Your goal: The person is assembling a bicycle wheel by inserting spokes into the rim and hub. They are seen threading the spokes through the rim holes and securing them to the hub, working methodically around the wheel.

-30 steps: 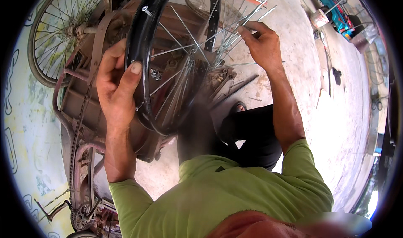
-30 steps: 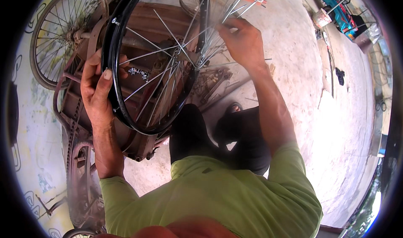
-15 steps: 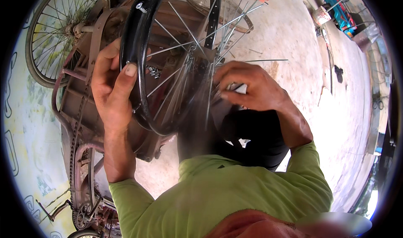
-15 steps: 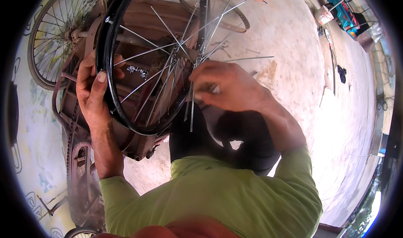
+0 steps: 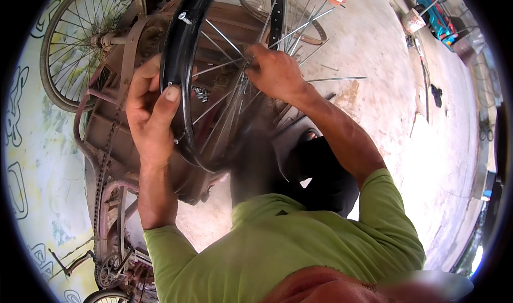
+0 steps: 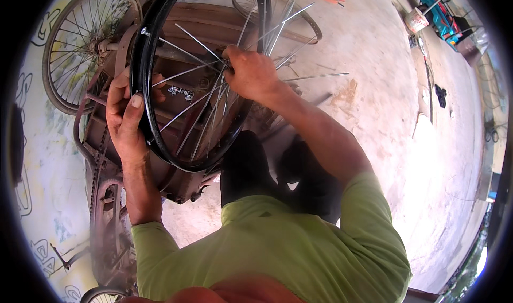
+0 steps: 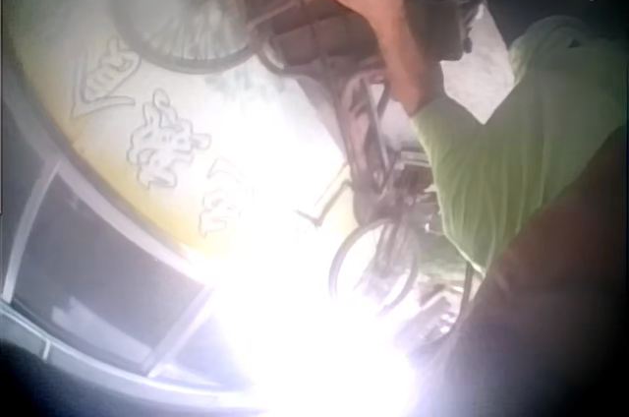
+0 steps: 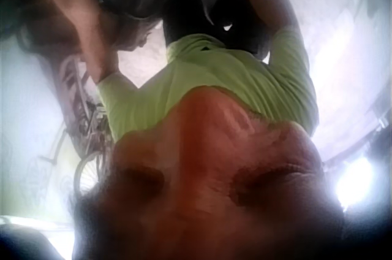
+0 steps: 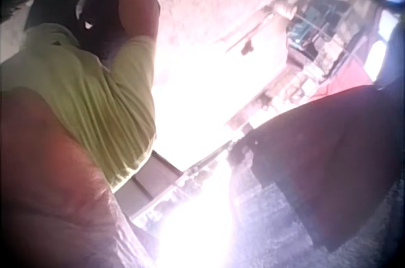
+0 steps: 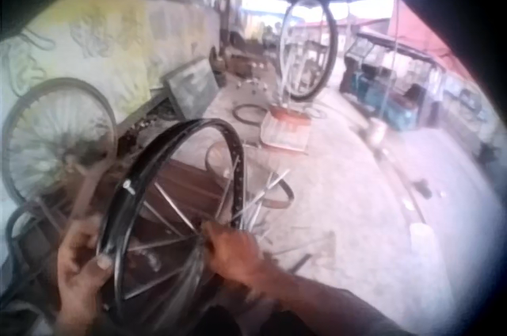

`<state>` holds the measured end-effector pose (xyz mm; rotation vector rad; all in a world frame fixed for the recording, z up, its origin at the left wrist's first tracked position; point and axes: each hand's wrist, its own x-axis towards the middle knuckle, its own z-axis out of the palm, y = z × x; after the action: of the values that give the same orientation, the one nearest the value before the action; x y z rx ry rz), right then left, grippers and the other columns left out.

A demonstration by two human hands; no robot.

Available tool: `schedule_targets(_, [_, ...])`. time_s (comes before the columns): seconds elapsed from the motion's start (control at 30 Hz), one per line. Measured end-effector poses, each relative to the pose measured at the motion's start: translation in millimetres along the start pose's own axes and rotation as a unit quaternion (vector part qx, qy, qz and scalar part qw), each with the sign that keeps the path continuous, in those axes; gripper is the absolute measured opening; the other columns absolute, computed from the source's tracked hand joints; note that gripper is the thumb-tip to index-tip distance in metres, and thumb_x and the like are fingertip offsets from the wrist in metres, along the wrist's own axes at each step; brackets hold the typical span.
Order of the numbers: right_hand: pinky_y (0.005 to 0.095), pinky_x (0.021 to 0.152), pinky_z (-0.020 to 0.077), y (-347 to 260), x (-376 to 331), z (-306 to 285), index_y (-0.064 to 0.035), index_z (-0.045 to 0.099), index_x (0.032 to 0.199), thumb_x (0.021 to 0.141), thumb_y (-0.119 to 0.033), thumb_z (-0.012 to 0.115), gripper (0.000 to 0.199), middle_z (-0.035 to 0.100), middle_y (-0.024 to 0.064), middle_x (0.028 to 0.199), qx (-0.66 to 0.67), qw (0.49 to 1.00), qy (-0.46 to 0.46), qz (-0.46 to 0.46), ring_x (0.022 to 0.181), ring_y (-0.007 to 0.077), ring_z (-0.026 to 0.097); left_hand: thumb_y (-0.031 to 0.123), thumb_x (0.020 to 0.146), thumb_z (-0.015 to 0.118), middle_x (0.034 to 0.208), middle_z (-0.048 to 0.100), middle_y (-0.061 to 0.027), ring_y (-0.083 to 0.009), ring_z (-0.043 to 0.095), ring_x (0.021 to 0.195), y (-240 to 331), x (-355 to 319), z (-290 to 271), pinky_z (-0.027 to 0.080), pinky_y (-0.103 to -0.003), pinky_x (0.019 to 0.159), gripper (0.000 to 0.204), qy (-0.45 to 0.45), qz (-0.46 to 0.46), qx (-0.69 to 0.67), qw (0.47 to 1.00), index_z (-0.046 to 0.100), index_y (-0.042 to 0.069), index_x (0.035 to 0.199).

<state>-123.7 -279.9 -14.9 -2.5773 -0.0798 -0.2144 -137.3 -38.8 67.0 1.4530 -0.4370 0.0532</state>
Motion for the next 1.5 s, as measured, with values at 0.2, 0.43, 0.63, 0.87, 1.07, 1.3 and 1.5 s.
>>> schedule_targets(0.2, [0.0422,0.073,0.0537,-1.5,-24.9,-40.4,-0.0082,0.062,0.113,0.080,-0.018,0.072,0.036,0.068,0.0110,0.097,0.131,0.982,-0.093,-0.098,0.085,0.0312,0.066,0.023,0.086,0.066,0.108,0.067,-0.0218,-0.0188,0.064,0.087,-2.0,-1.2,-1.8,0.052,-0.030,0.079,0.054,0.001,0.000,-0.006,1.000,0.050,-0.006,0.128])
schedule_targets(0.43, [0.0376,0.084,0.0524,-4.1,-65.2,-64.9,-0.0061,0.067,0.108,0.081,-0.018,0.073,0.031,0.066,0.0099,0.107,0.169,0.905,-0.323,-0.220,0.097,0.0255,0.065,0.023,0.086,0.066,0.107,0.067,-0.0208,-0.0187,0.063,0.086,-4.4,-1.9,-1.1,0.052,-0.030,0.079,0.054,0.002,0.003,0.003,1.000,0.050,-0.007,0.128])
schedule_targets(0.63, [0.0365,0.066,0.0497,49.2,-17.4,-71.9,0.0020,0.068,0.089,0.085,-0.035,0.072,0.038,0.065,0.0113,0.071,0.102,0.989,-0.012,0.110,0.065,0.0201,0.060,0.022,0.084,0.070,0.108,0.065,-0.0147,-0.0167,0.061,0.096,-2.0,-0.4,-2.4,0.047,-0.029,0.087,0.052,-0.023,0.001,-0.033,0.999,0.053,-0.006,0.125])
schedule_targets(0.87, [0.0385,0.065,0.0486,60.1,7.2,-52.3,0.0044,0.063,0.083,0.081,-0.045,0.072,0.050,0.061,0.0160,0.066,-0.002,0.991,0.074,0.109,0.065,0.0268,0.062,0.025,0.084,0.066,0.107,0.067,-0.0208,-0.0197,0.063,0.083,-3.0,-0.5,2.5,0.051,-0.031,0.078,0.054,0.013,0.004,0.007,1.000,0.051,-0.005,0.127])
schedule_targets(1.07, [0.0370,0.065,0.0495,57.8,13.4,-53.7,0.0037,0.064,0.091,0.077,-0.033,0.077,0.042,0.065,0.0119,0.074,0.091,0.974,0.107,0.180,0.072,0.0218,0.063,0.020,0.085,0.070,0.108,0.066,-0.0172,-0.0176,0.064,0.093,-3.9,0.2,-2.1,0.052,-0.028,0.080,0.052,-0.013,-0.001,-0.044,0.999,0.052,-0.004,0.126])
schedule_targets(1.3, [0.0332,0.066,0.0478,85.9,20.2,-20.2,0.0023,0.065,0.098,0.079,-0.020,0.072,0.030,0.066,0.0077,0.082,0.394,0.897,0.108,0.167,0.074,0.0153,0.061,0.024,0.085,0.069,0.107,0.067,-0.0180,-0.0174,0.063,0.089,-3.0,2.1,-2.7,0.052,-0.028,0.078,0.055,-0.013,-0.005,-0.025,1.000,0.051,-0.005,0.127])
schedule_targets(1.5, [0.0283,0.065,0.0465,82.2,33.1,-31.4,0.0002,0.062,0.104,0.088,-0.013,0.066,0.021,0.065,0.0058,0.089,0.368,0.913,0.113,0.131,0.074,0.0137,0.059,0.023,0.085,0.070,0.108,0.066,-0.0174,-0.0165,0.062,0.093,-1.5,0.1,-2.9,0.050,-0.027,0.080,0.056,-0.016,0.000,-0.034,0.999,0.050,-0.006,0.128])
